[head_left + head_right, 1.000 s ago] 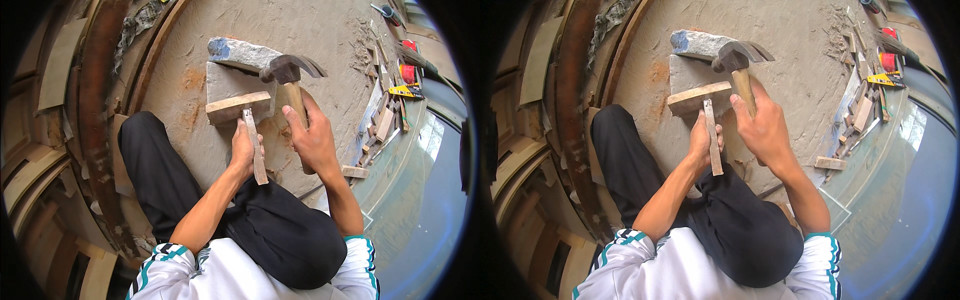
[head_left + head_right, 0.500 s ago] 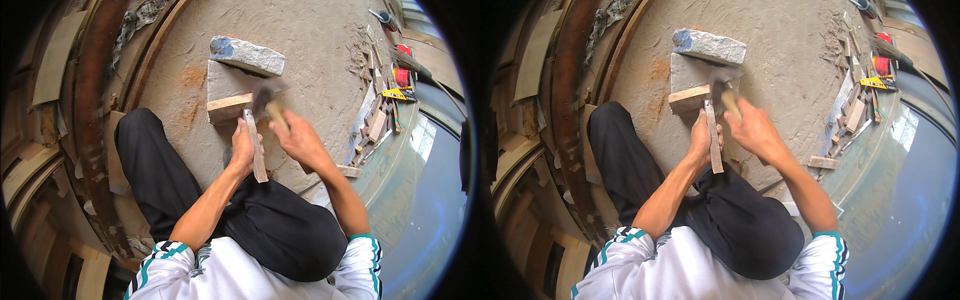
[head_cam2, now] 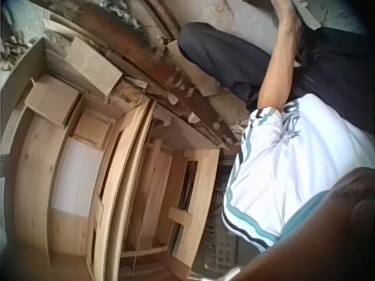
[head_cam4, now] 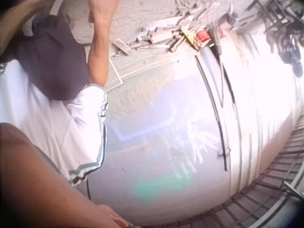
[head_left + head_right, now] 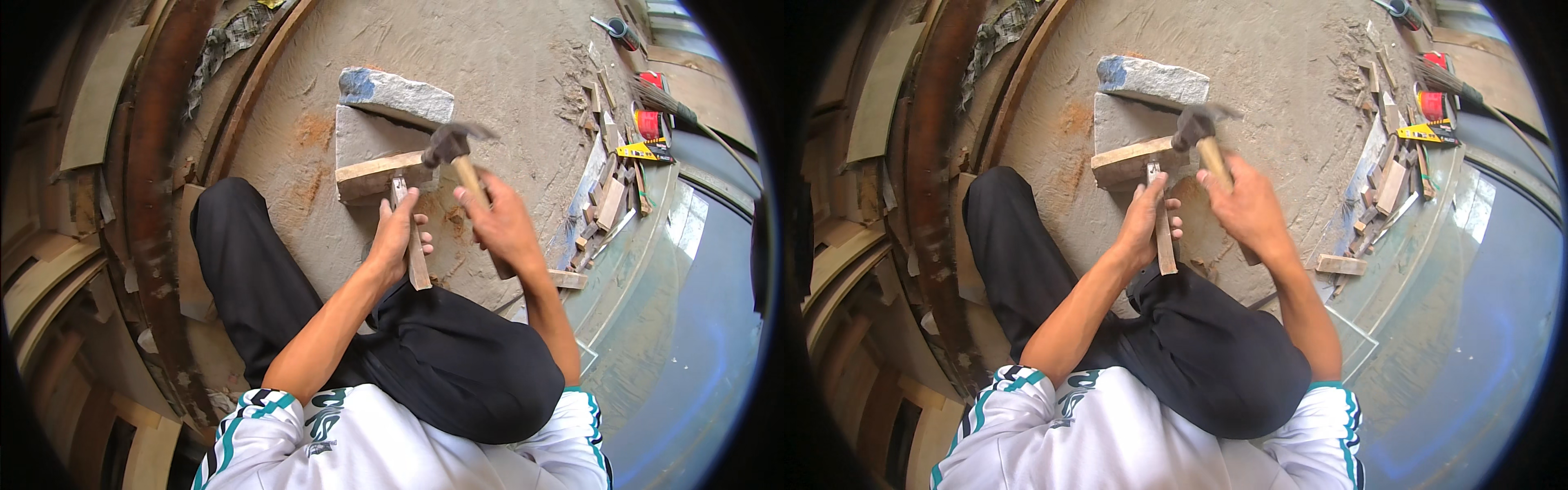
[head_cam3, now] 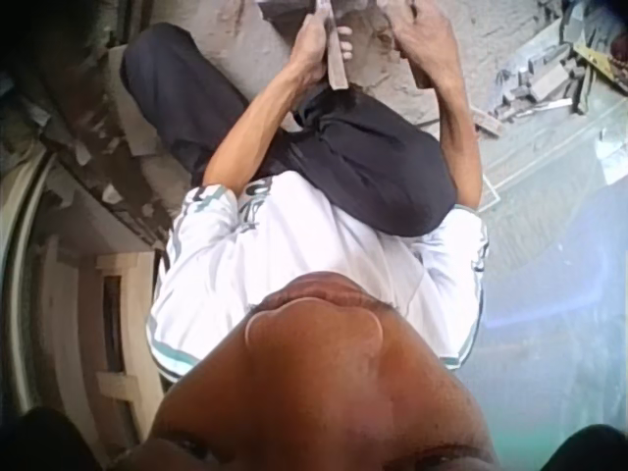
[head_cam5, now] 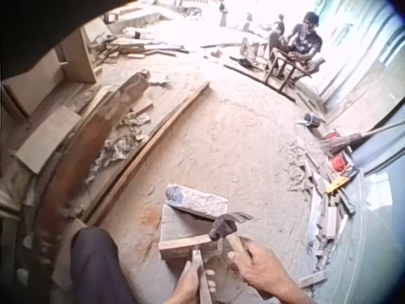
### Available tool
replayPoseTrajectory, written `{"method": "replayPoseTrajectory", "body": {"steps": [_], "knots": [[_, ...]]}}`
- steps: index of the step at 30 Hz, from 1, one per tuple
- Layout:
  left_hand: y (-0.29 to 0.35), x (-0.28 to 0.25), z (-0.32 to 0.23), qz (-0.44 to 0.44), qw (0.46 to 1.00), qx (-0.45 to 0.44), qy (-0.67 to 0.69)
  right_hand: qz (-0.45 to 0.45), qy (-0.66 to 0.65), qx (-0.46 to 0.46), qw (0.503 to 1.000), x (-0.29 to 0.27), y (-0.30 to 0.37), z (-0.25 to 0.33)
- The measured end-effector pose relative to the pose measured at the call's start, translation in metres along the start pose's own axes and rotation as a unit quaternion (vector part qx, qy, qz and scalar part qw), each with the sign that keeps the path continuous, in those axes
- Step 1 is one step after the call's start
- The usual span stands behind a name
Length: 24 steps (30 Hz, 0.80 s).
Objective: The person sits on the floor and uses a hammer and chisel to split small wooden pieces placed on a stone block. They repeatedly position the chisel, strike it with the hammer, and separate the wood into smaller parts.
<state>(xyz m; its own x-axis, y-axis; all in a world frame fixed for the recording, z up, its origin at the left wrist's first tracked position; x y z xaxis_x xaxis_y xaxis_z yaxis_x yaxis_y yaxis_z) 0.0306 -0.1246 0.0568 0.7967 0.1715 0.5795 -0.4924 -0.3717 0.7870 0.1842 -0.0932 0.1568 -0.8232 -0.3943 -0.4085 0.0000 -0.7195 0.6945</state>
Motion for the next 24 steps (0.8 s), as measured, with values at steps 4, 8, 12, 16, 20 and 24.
{"method": "replayPoseTrajectory", "body": {"steps": [4,8,12,16,20,24], "knots": [[-0.01,-0.005,-0.001,-0.025,0.994,0.008,-0.107,0.005,-0.045,0.038,0.998,0.03,0.015,-0.046],[-0.018,-0.01,0.003,-0.012,0.991,0.027,-0.13,0.007,-0.135,0.072,0.988,0.049,0.048,-0.085],[-0.021,-0.008,0.005,-0.008,0.991,0.044,-0.129,-0.015,-0.192,0.094,0.977,0.059,0.092,-0.108],[-0.017,-0.006,0.011,-0.013,0.993,0.082,-0.083,0.02,-0.144,0.124,0.982,0.039,0.141,-0.082],[0.037,-0.009,0.036,0.046,0.969,0.146,-0.194,0.085,0.01,0.194,0.977,0.01,0.173,-0.019],[0.085,-0.024,0.038,0.113,0.915,0.29,-0.255,0.197,0.141,0.227,0.943,0.016,0.188,0.059]]}}
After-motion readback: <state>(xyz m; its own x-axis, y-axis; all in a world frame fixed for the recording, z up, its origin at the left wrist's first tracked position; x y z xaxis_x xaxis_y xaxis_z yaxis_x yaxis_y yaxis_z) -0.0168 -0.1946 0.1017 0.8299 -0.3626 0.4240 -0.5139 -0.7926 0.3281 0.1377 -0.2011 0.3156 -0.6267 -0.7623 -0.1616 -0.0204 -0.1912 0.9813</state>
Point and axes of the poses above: each hand's wrist, its own y-axis away from the middle knuckle, its own x-axis out of the palm, z = x × y, the point moved 3 cm from there along -y, towards the middle knuckle, and after that the axes turned 14 degrees about z, right-handed, at the moved point
